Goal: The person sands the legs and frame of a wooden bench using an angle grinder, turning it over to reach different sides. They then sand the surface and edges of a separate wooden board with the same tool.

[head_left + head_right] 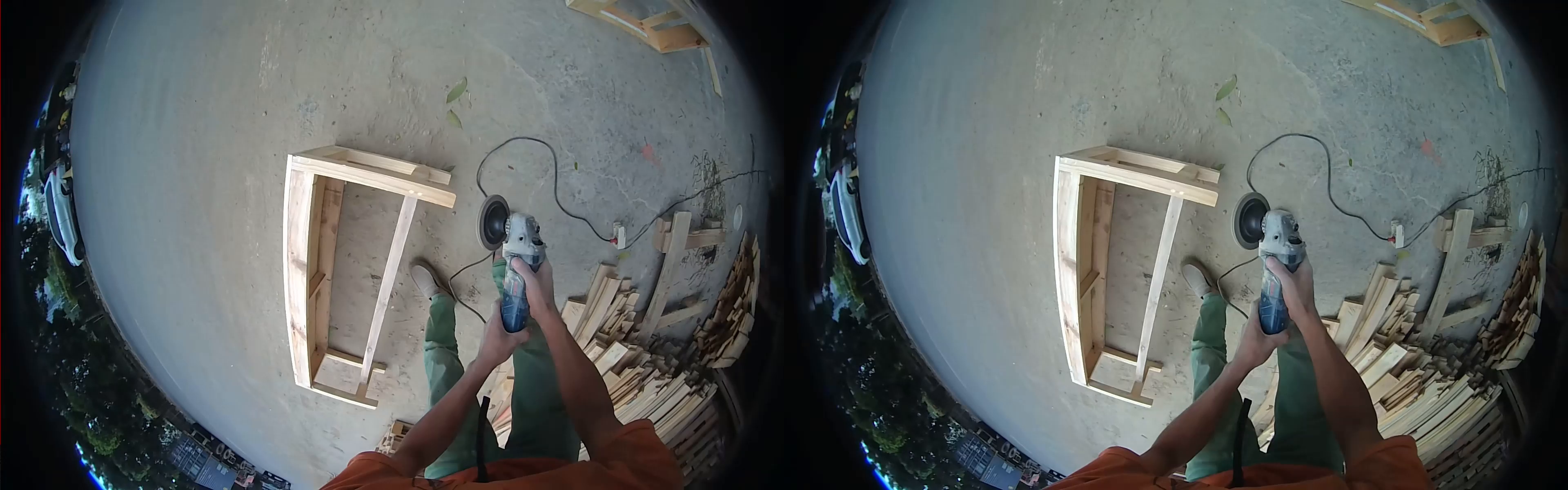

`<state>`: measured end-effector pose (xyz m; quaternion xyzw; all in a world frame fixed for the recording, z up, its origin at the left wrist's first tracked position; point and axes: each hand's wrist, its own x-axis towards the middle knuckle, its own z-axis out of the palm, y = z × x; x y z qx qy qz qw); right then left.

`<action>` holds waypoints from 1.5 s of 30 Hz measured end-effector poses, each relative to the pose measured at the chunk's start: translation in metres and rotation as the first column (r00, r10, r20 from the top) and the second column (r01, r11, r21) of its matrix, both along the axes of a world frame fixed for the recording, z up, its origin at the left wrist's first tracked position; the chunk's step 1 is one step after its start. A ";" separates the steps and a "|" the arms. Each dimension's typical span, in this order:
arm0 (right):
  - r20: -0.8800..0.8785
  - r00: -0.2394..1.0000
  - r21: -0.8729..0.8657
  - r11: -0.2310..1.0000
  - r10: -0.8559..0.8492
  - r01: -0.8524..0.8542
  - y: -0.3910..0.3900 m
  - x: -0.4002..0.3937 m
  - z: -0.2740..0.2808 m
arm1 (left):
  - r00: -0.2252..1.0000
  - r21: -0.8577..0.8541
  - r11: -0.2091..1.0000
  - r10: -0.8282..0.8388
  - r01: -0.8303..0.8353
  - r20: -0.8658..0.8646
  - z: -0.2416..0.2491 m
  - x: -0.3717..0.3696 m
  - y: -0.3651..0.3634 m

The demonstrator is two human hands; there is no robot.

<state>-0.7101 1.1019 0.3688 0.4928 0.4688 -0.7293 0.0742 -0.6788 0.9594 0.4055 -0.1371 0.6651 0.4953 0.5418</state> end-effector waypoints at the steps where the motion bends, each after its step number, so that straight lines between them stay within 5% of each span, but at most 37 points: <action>1: 0.032 0.999 0.025 1.000 -0.006 0.005 -0.008 0.000 -0.018 | 1.000 0.011 1.000 0.025 -0.025 -0.018 -0.016 -0.005 -0.007; 10: 0.022 0.980 0.031 0.980 -0.197 0.196 -0.089 0.009 -0.145 | 0.963 -0.083 0.970 -0.237 0.227 -0.130 -0.136 -0.031 -0.086; 16: -0.037 0.967 0.051 0.966 -0.253 0.254 -0.115 -0.002 -0.165 | 0.967 -0.011 0.979 -0.203 0.204 -0.153 -0.179 -0.036 -0.117; 24: -0.076 0.938 0.125 0.930 -0.338 0.345 -0.127 0.019 -0.183 | 0.934 -0.003 0.944 -0.328 0.331 -0.144 -0.192 -0.035 -0.126; 45: -0.081 0.979 0.158 0.967 -0.187 0.198 -0.096 0.007 -0.177 | 0.969 0.016 0.982 -0.183 0.188 -0.163 -0.194 -0.026 -0.092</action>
